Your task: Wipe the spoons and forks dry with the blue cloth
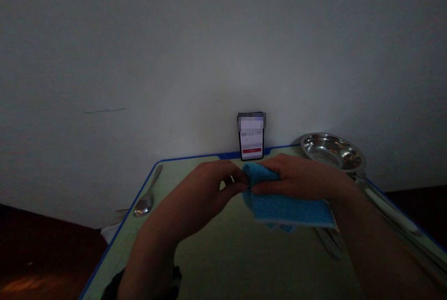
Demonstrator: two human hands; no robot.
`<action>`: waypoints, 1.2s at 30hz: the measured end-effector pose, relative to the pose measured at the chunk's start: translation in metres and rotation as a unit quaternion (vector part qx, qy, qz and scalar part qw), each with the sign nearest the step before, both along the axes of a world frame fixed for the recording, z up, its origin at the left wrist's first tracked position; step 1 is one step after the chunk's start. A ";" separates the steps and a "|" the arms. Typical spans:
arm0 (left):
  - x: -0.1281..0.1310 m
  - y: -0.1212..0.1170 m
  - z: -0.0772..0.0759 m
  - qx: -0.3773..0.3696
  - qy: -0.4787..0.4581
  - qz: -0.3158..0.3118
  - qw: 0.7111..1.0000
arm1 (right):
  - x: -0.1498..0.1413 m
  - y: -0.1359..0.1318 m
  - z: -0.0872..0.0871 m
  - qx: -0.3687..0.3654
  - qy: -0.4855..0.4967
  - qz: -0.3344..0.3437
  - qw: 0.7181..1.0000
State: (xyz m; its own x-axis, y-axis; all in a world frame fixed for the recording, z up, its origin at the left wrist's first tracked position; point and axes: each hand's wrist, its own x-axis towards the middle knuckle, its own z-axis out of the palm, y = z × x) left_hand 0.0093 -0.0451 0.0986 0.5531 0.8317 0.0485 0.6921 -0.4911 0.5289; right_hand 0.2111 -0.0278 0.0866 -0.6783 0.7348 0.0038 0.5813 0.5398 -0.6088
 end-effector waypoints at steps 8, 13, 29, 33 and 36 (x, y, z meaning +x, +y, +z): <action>0.000 -0.005 0.001 0.015 -0.017 0.000 1.000 | 0.003 0.001 0.004 -0.018 0.019 0.023 0.999; 0.002 -0.004 0.002 0.028 -0.013 0.006 1.000 | 0.004 0.001 0.004 -0.022 0.023 0.025 0.999; -0.001 0.002 -0.003 0.003 -0.014 0.047 0.999 | -0.003 0.012 -0.012 -0.075 0.276 -0.169 0.943; -0.004 0.003 -0.013 -0.075 0.061 0.001 0.995 | -0.014 0.021 -0.020 -0.143 0.487 -0.298 0.808; -0.001 0.002 -0.016 -0.115 0.053 -0.030 0.991 | -0.025 0.026 -0.024 -0.187 0.576 -0.327 0.726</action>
State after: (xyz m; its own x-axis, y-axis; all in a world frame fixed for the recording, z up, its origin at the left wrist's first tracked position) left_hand 0.0078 -0.0435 0.0828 0.5933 0.7796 -0.2004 0.7236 -0.4074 0.5572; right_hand 0.1861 -0.0020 0.0628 0.1119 0.9937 0.0090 -0.3715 0.0502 -0.9271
